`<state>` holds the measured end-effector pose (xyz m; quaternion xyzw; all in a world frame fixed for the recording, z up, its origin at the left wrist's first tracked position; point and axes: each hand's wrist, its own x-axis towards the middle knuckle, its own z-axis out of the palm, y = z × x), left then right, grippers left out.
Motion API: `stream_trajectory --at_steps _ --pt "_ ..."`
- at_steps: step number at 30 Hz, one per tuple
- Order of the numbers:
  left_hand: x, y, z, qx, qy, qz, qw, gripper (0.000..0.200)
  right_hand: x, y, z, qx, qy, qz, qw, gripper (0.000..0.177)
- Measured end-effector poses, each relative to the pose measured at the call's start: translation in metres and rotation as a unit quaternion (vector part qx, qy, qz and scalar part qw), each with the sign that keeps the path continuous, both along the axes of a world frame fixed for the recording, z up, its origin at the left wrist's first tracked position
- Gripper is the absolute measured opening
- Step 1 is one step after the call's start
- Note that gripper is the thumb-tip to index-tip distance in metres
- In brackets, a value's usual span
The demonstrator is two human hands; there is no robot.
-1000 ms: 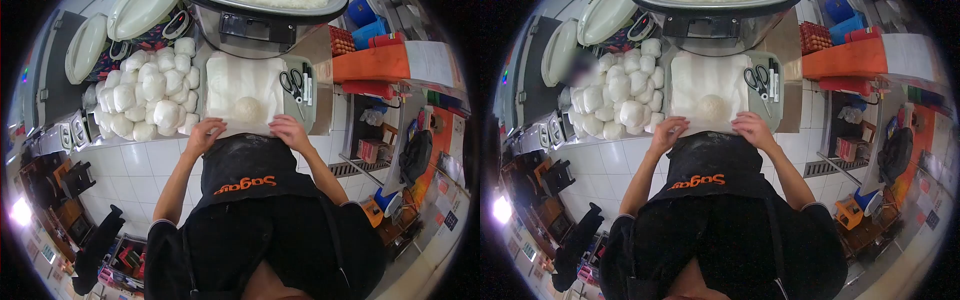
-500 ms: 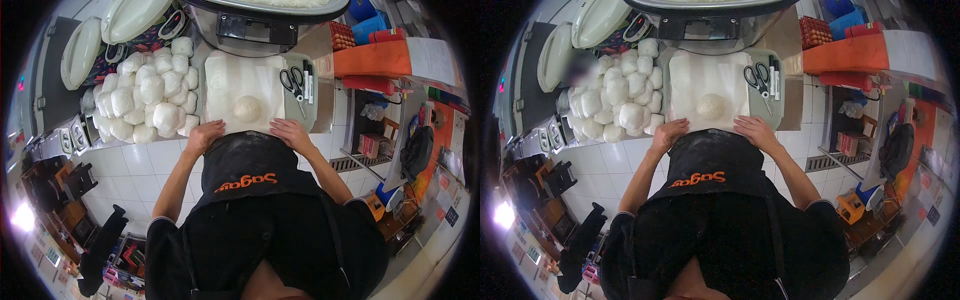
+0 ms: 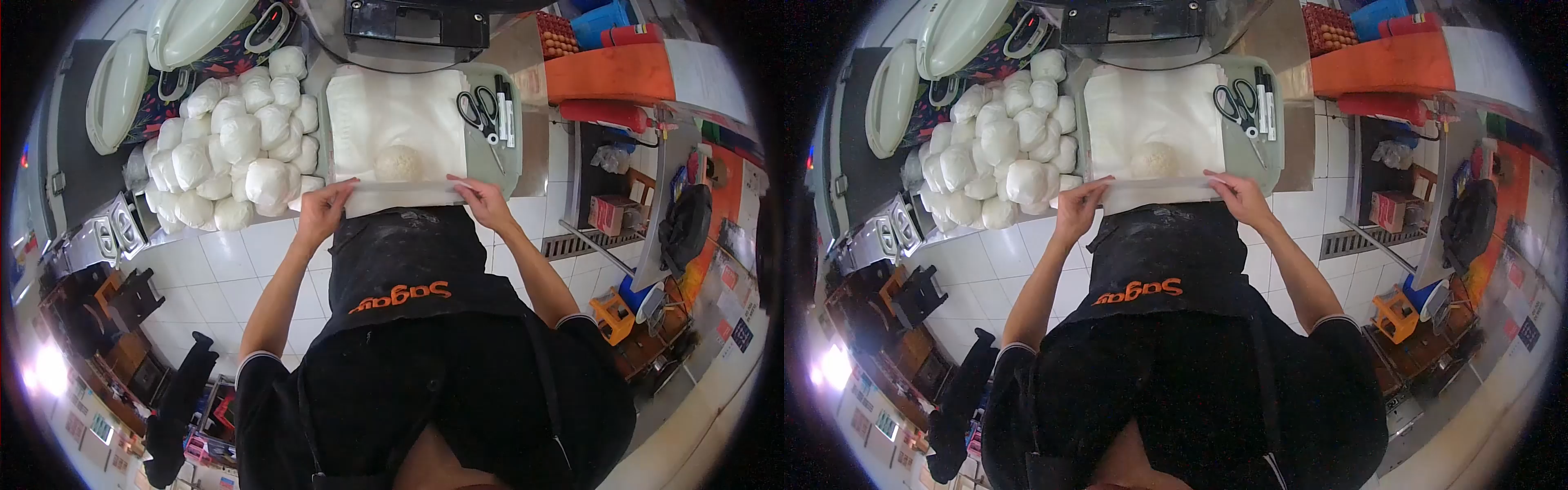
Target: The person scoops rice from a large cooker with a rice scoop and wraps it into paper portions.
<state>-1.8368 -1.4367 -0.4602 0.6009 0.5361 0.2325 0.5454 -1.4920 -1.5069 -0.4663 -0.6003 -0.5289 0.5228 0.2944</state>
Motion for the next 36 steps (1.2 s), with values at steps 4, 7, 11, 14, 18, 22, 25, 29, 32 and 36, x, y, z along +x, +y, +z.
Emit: stream_trajectory --at_steps 4,7,11,14,18,22,25,29,32,36 --pt "0.009 0.006 -0.029 -0.003 -0.050 0.089 0.995 0.021 -0.017 0.009 -0.016 0.031 0.003 -0.088 0.996 0.024" --pt "0.028 0.012 -0.020 0.008 0.051 0.129 0.990 0.028 -0.031 0.015 -0.025 0.011 0.092 -0.213 0.973 0.026" --pt "0.051 0.018 -0.011 0.089 0.269 0.156 0.946 0.042 -0.042 0.026 -0.031 0.041 -0.162 -0.223 0.961 0.032" --pt "0.051 0.017 -0.020 0.133 0.312 0.143 0.930 0.041 -0.057 0.035 -0.027 0.074 -0.268 -0.226 0.934 0.034" --pt "0.046 0.025 -0.008 0.090 0.331 0.100 0.934 0.032 -0.054 0.048 -0.019 0.002 -0.321 -0.167 0.932 0.028" --pt "0.053 0.044 0.000 0.220 0.226 0.144 0.938 0.025 -0.030 0.073 0.002 0.139 -0.347 -0.154 0.915 0.023" --pt "0.063 0.086 -0.013 0.349 0.174 0.020 0.920 0.044 -0.019 0.114 -0.007 0.290 -0.333 -0.103 0.891 0.034" --pt "0.076 0.127 -0.027 0.378 0.192 -0.084 0.902 0.042 -0.018 0.168 -0.013 0.330 -0.344 0.037 0.878 0.048" --pt "0.073 0.137 -0.015 0.295 0.312 -0.166 0.888 0.039 -0.017 0.190 0.003 0.074 -0.268 0.181 0.943 0.051" --pt "0.056 0.135 -0.008 0.343 0.251 -0.217 0.879 0.035 -0.013 0.191 0.012 0.137 -0.304 0.314 0.889 0.038"
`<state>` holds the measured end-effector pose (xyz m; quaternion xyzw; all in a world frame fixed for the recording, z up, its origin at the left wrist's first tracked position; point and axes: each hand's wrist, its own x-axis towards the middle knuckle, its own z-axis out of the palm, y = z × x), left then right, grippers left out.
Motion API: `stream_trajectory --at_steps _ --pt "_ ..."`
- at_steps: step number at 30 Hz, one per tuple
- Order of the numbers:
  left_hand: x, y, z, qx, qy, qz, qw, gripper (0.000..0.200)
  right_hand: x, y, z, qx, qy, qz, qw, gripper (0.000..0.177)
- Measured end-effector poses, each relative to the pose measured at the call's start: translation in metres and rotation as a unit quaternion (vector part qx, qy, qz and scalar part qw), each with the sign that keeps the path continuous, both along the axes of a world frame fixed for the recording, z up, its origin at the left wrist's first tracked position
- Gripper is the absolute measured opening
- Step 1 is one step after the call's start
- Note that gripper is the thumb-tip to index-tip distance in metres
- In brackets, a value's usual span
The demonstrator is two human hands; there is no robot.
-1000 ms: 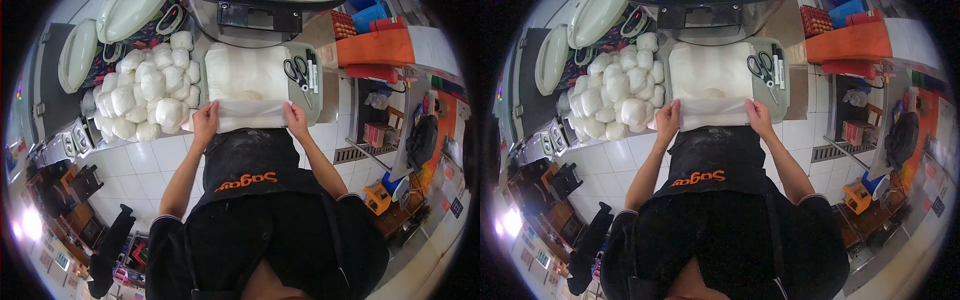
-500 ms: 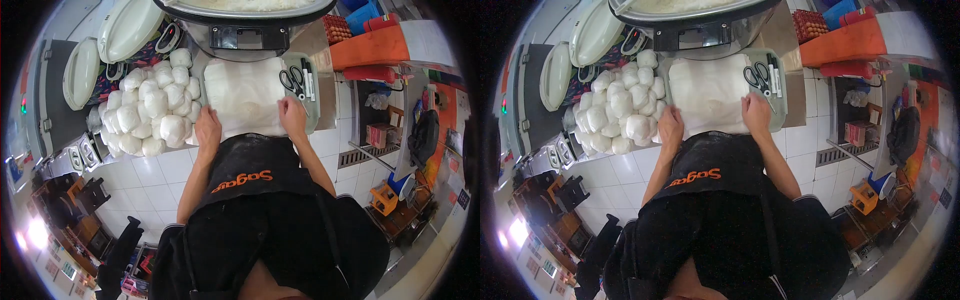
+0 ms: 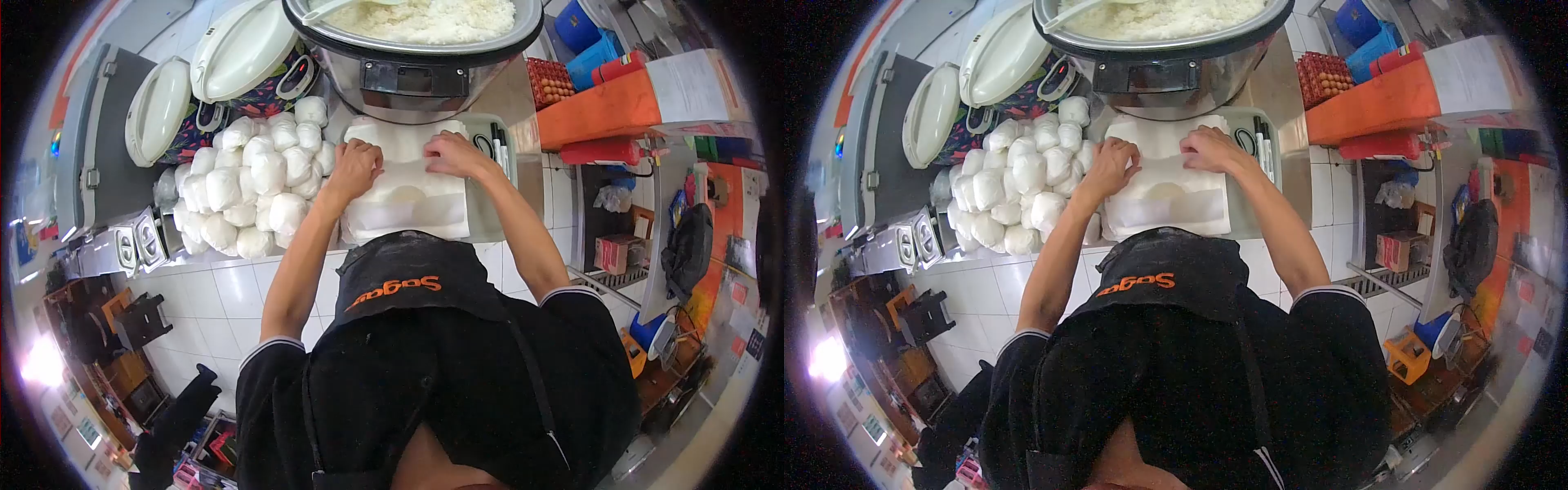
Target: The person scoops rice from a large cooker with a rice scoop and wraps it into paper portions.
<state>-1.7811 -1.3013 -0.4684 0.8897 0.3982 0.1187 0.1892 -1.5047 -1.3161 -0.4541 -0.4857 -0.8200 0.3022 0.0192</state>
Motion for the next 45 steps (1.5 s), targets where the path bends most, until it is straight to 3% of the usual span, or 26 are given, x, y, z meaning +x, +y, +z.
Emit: stream_trajectory --at_steps 1,3,6,8,9,11,14,18,20,21,23,24,26,30,32,35,36,38,42,45 --pt "-0.004 -0.008 -0.001 0.009 -0.062 -0.020 0.998 0.033 -0.001 -0.002 0.000 0.000 0.000 0.003 1.000 0.038" --pt "0.000 -0.025 0.041 -0.021 -0.043 0.000 0.999 0.030 -0.008 -0.008 0.016 -0.033 0.005 0.028 0.999 0.034" --pt "0.003 -0.050 0.050 0.004 -0.044 0.022 0.999 0.024 -0.041 -0.019 0.044 -0.067 -0.051 0.011 0.996 0.024" --pt "0.003 -0.078 0.037 0.144 -0.028 0.006 0.989 0.020 -0.052 -0.021 0.032 -0.027 -0.077 0.062 0.995 0.019" --pt "0.004 -0.089 0.036 0.144 -0.028 0.009 0.989 0.020 -0.056 -0.021 0.030 0.012 -0.102 0.115 0.988 0.016" --pt "0.006 -0.108 0.034 0.047 -0.133 -0.128 0.982 0.022 -0.055 -0.036 0.035 0.074 -0.063 0.155 0.983 0.015" --pt "0.008 -0.120 0.014 0.060 -0.145 -0.159 0.975 0.031 -0.060 -0.056 0.046 0.060 -0.065 0.101 0.991 0.013" --pt "0.006 -0.128 -0.003 0.144 -0.089 -0.158 0.973 0.035 -0.068 -0.085 0.034 0.049 -0.077 0.033 0.995 0.018" --pt "0.004 -0.134 -0.016 0.153 -0.089 -0.149 0.973 0.037 -0.068 -0.105 0.012 0.279 0.044 0.038 0.959 0.031" --pt "0.002 -0.138 -0.027 0.152 -0.088 -0.151 0.973 0.037 -0.070 -0.114 0.008 0.278 0.045 0.036 0.959 0.031" --pt "-0.001 -0.143 -0.042 -0.026 -0.037 -0.114 0.992 0.035 -0.072 -0.130 0.005 0.254 0.003 0.040 0.966 0.041" --pt "0.000 -0.143 -0.045 -0.026 -0.037 -0.117 0.992 0.035 -0.072 -0.134 0.006 0.225 0.003 0.027 0.974 0.042" --pt "0.003 -0.141 -0.046 0.113 -0.107 -0.114 0.981 0.030 -0.073 -0.141 0.004 0.231 0.007 0.016 0.973 0.042" --pt "-0.003 -0.145 -0.025 0.044 -0.087 -0.124 0.987 0.025 -0.070 -0.149 -0.007 0.243 0.054 0.005 0.968 0.041" --pt "-0.008 -0.152 0.001 -0.038 -0.171 -0.110 0.978 0.025 -0.068 -0.151 -0.010 0.241 0.060 -0.006 0.969 0.041" --pt "0.002 -0.153 0.037 0.065 -0.244 -0.113 0.961 0.030 -0.067 -0.154 -0.005 0.230 0.082 -0.012 0.970 0.044" --pt "0.009 -0.148 0.049 0.093 -0.217 -0.102 0.966 0.035 -0.065 -0.156 -0.006 0.223 0.115 -0.025 0.968 0.043" --pt "0.005 -0.141 0.038 0.073 -0.180 -0.095 0.976 0.036 -0.060 -0.163 -0.010 0.213 0.148 -0.040 0.965 0.042" --pt "-0.023 -0.144 -0.027 0.062 -0.160 -0.064 0.983 0.034 -0.027 -0.174 -0.035 0.275 0.071 -0.016 0.959 0.035" --pt "-0.030 -0.145 -0.027 0.052 -0.158 -0.008 0.986 0.029 -0.015 -0.175 -0.042 0.287 0.056 -0.034 0.956 0.031"
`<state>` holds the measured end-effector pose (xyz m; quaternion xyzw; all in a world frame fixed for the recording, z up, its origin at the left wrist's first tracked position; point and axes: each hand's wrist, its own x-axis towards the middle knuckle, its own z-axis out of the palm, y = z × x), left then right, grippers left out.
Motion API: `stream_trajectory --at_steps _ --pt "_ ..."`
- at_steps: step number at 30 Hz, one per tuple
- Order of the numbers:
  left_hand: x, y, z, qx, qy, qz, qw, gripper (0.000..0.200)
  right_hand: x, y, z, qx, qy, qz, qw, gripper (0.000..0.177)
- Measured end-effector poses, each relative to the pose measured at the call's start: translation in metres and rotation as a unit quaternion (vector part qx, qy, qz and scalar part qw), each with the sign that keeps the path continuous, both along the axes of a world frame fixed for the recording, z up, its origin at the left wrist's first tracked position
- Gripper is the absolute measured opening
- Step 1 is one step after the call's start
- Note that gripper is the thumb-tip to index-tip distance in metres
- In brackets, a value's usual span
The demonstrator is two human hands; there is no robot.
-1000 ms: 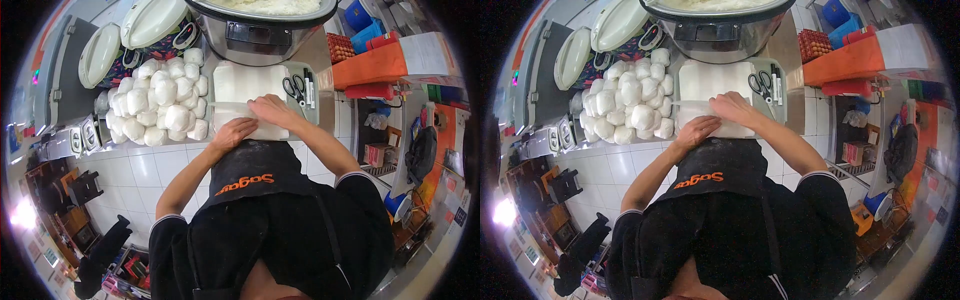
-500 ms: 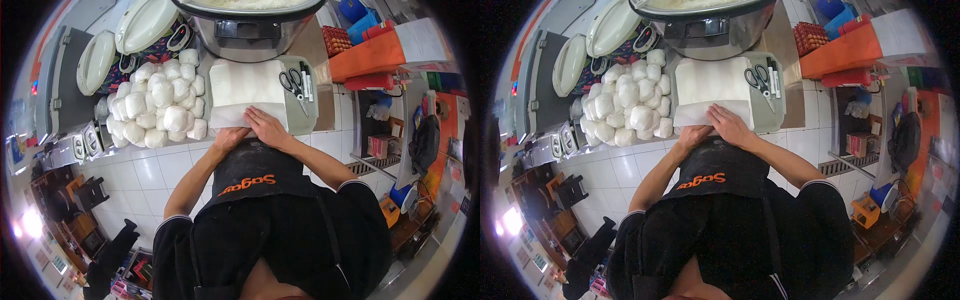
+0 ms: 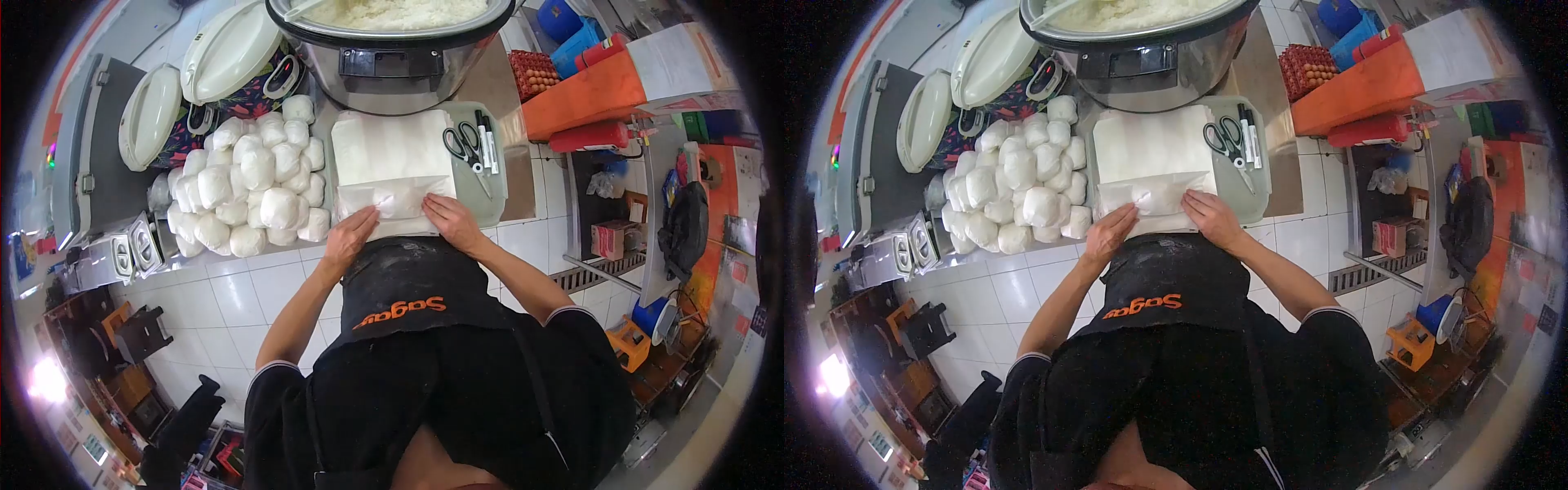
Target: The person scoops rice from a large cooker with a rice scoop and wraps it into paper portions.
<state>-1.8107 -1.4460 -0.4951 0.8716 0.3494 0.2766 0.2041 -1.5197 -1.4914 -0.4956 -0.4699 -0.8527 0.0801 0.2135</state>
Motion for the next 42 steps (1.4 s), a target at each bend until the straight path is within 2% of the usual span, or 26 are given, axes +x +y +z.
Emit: stream_trajectory --at_steps 2,4,6,8,9,10,11,12,13,14,16,18,20,21,23,25,28,30,32,34,36,37,39,40,41,42 --pt "-0.008 0.003 0.002 0.008 0.038 -0.013 0.999 0.023 -0.003 0.002 0.001 0.009 0.016 -0.002 1.000 0.030" --pt "-0.011 0.009 -0.002 -0.010 0.061 -0.008 0.998 0.023 -0.003 0.015 0.007 -0.195 0.054 -0.083 0.976 0.025" --pt "-0.004 0.019 0.005 -0.024 0.081 -0.001 0.996 0.023 -0.005 0.034 0.018 -0.269 0.078 -0.122 0.952 0.019" --pt "0.009 0.031 0.015 -0.169 0.132 0.070 0.974 0.019 -0.011 0.056 0.021 -0.342 0.103 -0.159 0.920 0.013" --pt "0.015 0.040 0.019 -0.169 0.133 0.072 0.974 0.019 -0.015 0.067 0.020 -0.383 0.069 -0.196 0.900 0.016" --pt "0.022 0.053 0.021 -0.268 0.164 0.107 0.943 0.021 -0.019 0.076 0.019 -0.423 0.035 -0.233 0.875 0.021" --pt "0.028 0.064 0.024 -0.363 0.191 0.140 0.901 0.025 -0.024 0.083 0.022 -0.423 0.036 -0.231 0.875 0.021" --pt "0.038 0.070 0.030 -0.362 0.192 0.141 0.901 0.025 -0.029 0.089 0.026 -0.303 -0.022 -0.217 0.928 0.026" --pt "0.049 0.075 0.036 -0.221 0.222 0.166 0.935 0.028 -0.030 0.095 0.029 -0.176 -0.081 -0.200 0.960 0.032" --pt "0.056 0.078 0.037 -0.076 0.246 0.185 0.948 0.032 -0.028 0.102 0.029 -0.177 -0.081 -0.202 0.960 0.032" --pt "0.063 0.094 0.033 -0.078 0.285 0.131 0.946 0.030 -0.022 0.116 0.030 -0.261 -0.075 -0.050 0.961 0.040" --pt "0.059 0.099 0.031 -0.080 0.323 0.082 0.939 0.029 -0.022 0.114 0.036 -0.300 -0.037 -0.055 0.952 0.035" --pt "0.041 0.107 0.029 -0.231 0.242 0.013 0.942 0.021 -0.022 0.111 0.044 -0.396 -0.086 -0.045 0.913 0.027" --pt "0.035 0.100 0.023 -0.233 0.243 0.012 0.942 0.021 -0.020 0.094 0.040 -0.326 -0.067 -0.033 0.943 0.016" --pt "0.022 0.070 0.008 -0.196 0.088 0.069 0.974 0.014 -0.024 0.063 0.029 -0.245 -0.035 -0.059 0.967 0.014" --pt "0.022 0.039 0.000 -0.144 0.054 0.091 0.984 0.012 -0.032 0.035 0.019 -0.119 0.011 -0.089 0.989 0.016" --pt "0.033 0.015 0.004 -0.086 0.030 0.131 0.987 0.009 -0.043 0.020 0.015 -0.100 0.032 -0.142 0.984 0.015" --pt "0.038 0.013 0.017 -0.120 0.160 0.131 0.971 0.011 -0.034 0.038 0.006 -0.174 -0.009 -0.132 0.976 0.012" --pt "0.035 0.042 0.011 -0.159 0.177 0.097 0.966 0.015 -0.025 0.066 0.007 -0.301 -0.007 -0.138 0.944 0.005" --pt "0.038 0.076 0.032 -0.349 0.240 0.109 0.899 0.020 -0.025 0.099 0.033 -0.355 0.038 -0.156 0.921 0.006" --pt "0.045 0.093 0.039 -0.291 0.229 0.082 0.925 0.023 -0.029 0.125 0.053 -0.433 -0.104 -0.143 0.884 0.021" --pt "0.049 0.099 0.038 -0.232 0.213 0.054 0.948 0.027 -0.031 0.128 0.051 -0.434 -0.105 -0.144 0.883 0.021" --pt "0.051 0.105 0.018 -0.191 0.180 -0.018 0.965 0.030 -0.033 0.129 0.042 -0.359 -0.095 0.032 0.928 0.030" --pt "0.048 0.107 0.008 -0.144 0.147 -0.086 0.975 0.033 -0.031 0.125 0.033 -0.360 -0.098 0.036 0.927 0.030" --pt "0.042 0.108 0.009 -0.144 0.146 -0.081 0.975 0.033 -0.027 0.118 0.022 -0.306 -0.006 0.109 0.946 0.035" --pt "0.034 0.110 0.015 -0.326 0.083 -0.123 0.934 0.032 -0.025 0.114 0.022 -0.247 0.087 0.181 0.948 0.039"
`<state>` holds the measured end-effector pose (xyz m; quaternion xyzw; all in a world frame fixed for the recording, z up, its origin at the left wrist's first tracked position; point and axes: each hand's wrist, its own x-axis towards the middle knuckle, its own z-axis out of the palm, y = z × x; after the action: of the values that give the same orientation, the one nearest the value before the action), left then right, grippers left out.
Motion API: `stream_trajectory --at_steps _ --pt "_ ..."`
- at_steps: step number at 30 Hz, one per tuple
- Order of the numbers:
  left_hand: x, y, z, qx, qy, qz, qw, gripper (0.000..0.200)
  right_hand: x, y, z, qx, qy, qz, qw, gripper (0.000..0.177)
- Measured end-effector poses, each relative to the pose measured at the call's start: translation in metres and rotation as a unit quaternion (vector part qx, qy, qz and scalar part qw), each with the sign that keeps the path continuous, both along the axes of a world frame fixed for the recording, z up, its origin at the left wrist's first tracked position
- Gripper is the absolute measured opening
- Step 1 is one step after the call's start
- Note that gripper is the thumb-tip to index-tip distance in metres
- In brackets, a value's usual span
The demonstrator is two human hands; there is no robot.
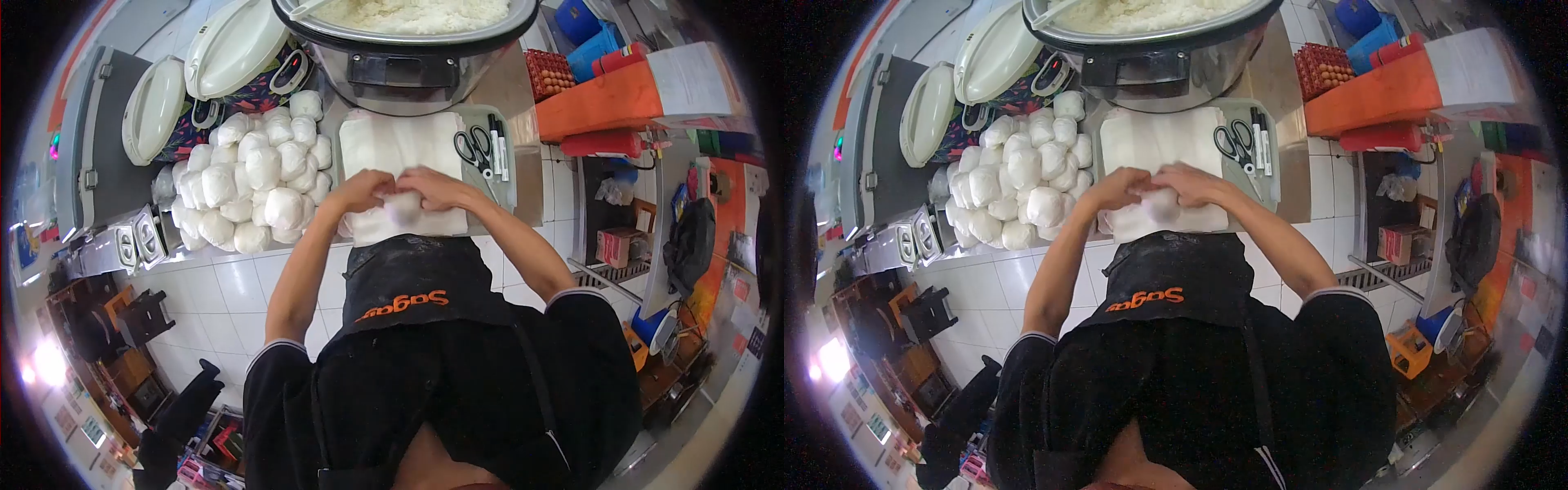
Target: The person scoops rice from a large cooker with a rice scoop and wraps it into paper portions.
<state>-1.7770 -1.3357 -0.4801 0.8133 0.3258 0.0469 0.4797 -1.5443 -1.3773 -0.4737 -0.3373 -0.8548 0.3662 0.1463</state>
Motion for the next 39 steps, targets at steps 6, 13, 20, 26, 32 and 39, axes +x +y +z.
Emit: stream_trajectory --at_steps 6,13,20,26,32,39 --pt "-0.021 -0.041 0.022 -0.469 -0.221 0.058 0.853 0.020 0.011 -0.029 0.064 -0.595 0.255 -0.060 0.760 0.041" --pt "0.008 -0.084 -0.003 -0.480 -0.451 0.291 0.694 0.017 -0.011 -0.047 0.066 -0.627 0.389 -0.182 0.650 0.046" --pt "0.008 -0.075 0.044 -0.374 -0.222 0.439 0.786 0.043 -0.023 -0.047 0.069 -0.490 0.215 -0.346 0.771 0.035" --pt "0.018 -0.066 0.094 -0.209 -0.125 0.271 0.931 0.052 -0.021 -0.050 0.120 -0.246 0.062 -0.218 0.942 0.025" --pt "0.004 -0.081 0.110 -0.380 -0.204 0.214 0.876 0.034 -0.018 -0.052 0.133 -0.426 0.156 -0.253 0.854 0.032" --pt "0.001 -0.084 0.124 -0.287 -0.093 0.107 0.947 0.045 -0.030 -0.054 0.130 -0.076 -0.056 -0.213 0.972 0.039"
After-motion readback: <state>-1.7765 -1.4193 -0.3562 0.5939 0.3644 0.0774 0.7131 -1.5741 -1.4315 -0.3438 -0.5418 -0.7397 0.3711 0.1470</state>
